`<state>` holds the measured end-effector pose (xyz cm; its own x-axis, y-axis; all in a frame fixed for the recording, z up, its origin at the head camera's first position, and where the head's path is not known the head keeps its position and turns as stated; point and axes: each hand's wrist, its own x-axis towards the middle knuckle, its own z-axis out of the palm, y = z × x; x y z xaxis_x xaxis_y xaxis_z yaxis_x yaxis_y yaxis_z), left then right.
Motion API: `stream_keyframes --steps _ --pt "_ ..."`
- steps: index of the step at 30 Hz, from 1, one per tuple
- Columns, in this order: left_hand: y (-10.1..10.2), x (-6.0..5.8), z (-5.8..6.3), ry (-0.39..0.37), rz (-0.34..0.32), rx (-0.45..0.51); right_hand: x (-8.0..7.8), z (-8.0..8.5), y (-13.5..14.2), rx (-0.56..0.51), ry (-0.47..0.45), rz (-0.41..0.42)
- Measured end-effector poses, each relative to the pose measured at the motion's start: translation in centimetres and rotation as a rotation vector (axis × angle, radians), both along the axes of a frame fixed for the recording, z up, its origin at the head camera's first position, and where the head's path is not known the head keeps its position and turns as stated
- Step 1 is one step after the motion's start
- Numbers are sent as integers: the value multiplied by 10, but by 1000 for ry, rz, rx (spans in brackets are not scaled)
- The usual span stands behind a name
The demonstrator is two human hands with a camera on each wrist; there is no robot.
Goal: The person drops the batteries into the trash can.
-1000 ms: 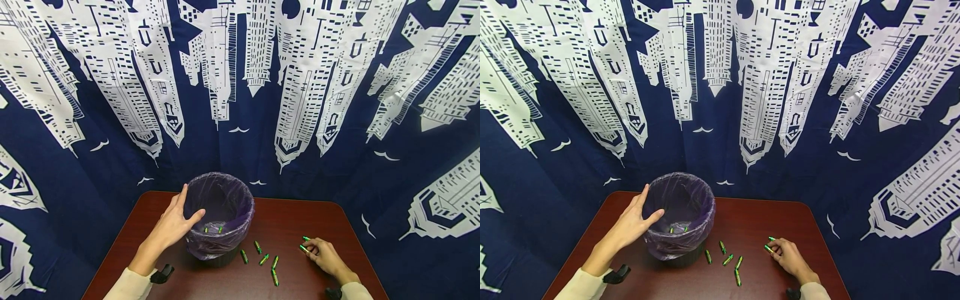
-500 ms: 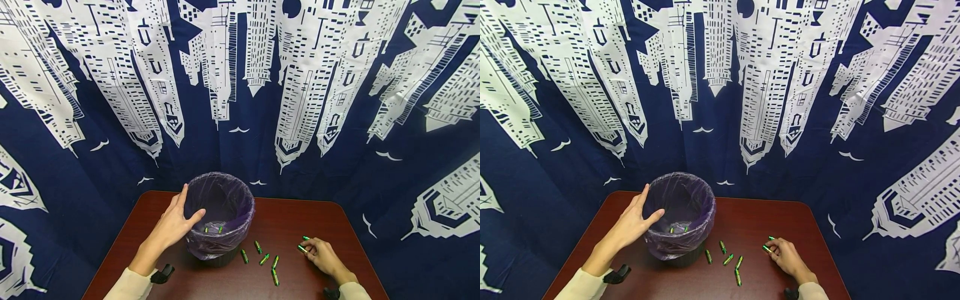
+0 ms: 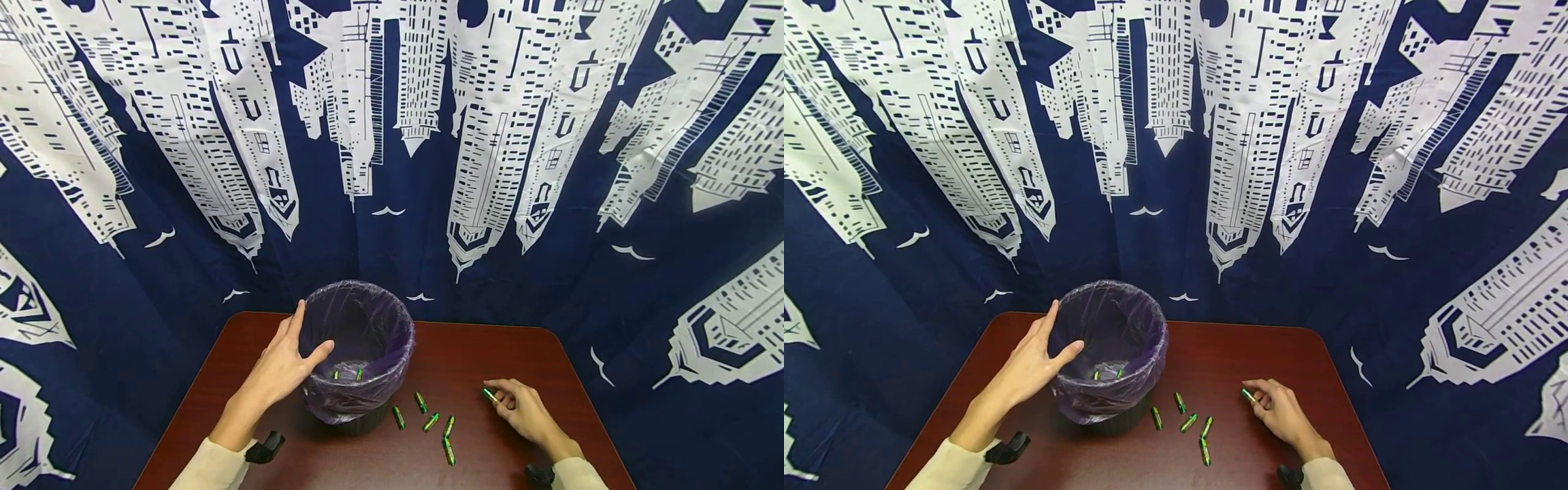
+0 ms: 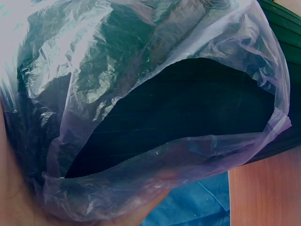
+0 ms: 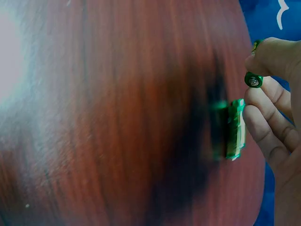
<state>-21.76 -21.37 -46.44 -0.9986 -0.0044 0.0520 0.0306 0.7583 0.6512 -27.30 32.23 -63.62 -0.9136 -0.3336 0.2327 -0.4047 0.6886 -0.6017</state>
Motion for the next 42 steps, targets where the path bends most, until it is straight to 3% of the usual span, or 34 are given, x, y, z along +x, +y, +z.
stream_keyframes --steps 26,42 --pt "2 3 1 8 -1 -2 -11 58 -36 -61 227 93" --pt "1 3 1 16 -5 -3 -15 102 -61 -95 291 109"
